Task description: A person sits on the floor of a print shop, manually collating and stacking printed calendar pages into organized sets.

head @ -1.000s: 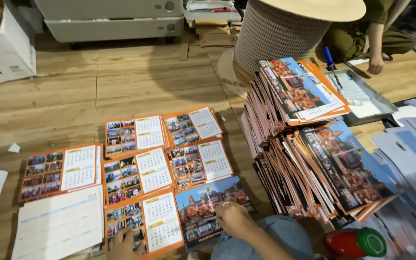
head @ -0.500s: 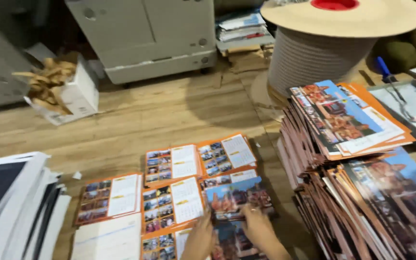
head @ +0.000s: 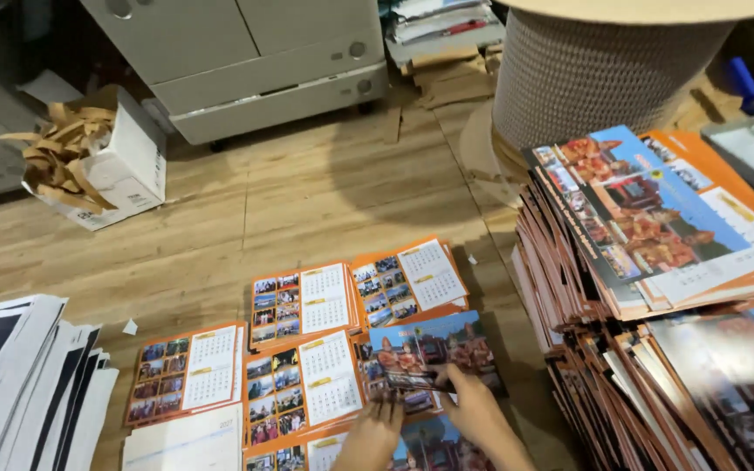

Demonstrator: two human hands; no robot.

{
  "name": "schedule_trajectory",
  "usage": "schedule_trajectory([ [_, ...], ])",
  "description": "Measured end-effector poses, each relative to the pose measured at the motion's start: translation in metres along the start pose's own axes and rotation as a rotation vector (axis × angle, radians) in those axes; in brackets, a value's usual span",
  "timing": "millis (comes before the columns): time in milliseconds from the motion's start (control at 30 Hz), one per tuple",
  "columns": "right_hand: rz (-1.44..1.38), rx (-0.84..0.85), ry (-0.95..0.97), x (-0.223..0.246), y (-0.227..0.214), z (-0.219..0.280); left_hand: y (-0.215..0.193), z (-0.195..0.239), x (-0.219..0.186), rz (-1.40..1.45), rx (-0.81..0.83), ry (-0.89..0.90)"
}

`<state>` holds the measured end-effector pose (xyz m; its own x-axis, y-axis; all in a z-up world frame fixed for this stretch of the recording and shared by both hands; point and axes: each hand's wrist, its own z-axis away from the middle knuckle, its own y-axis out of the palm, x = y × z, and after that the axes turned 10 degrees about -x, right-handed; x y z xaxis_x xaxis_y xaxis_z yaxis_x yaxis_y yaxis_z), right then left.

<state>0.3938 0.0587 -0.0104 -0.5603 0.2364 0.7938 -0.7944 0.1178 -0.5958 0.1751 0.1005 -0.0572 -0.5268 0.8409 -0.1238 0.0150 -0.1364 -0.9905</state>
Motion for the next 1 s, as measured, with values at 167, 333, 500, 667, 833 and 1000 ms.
schedule_trajectory([
  [167, -0.045, 0.033, 0.075, 0.028, -0.026, 0.011, -0.001, 0.003, -0.003, -0.009, -0.11, 0.004],
  [333, -0.022, 0.122, 0.099, 0.039, -0.031, 0.014, -0.032, -0.002, -0.002, -0.044, -0.064, 0.024],
  [500, 0.024, 0.183, 0.038, 0.046, -0.028, 0.021, -0.069, -0.013, -0.024, -0.158, -0.567, 0.061],
  [667, 0.113, -0.042, 0.041, 0.007, -0.011, 0.006, -0.122, -0.032, -0.029, 0.145, -0.692, -0.035],
  [833, 0.055, -0.25, 0.165, -0.011, -0.015, -0.004, -0.142, -0.066, -0.013, 0.45, -1.069, -0.477],
  [1000, -0.148, -0.613, -0.005, -0.005, -0.026, 0.002, -0.115, -0.088, 0.021, 0.525, -0.759, -0.886],
])
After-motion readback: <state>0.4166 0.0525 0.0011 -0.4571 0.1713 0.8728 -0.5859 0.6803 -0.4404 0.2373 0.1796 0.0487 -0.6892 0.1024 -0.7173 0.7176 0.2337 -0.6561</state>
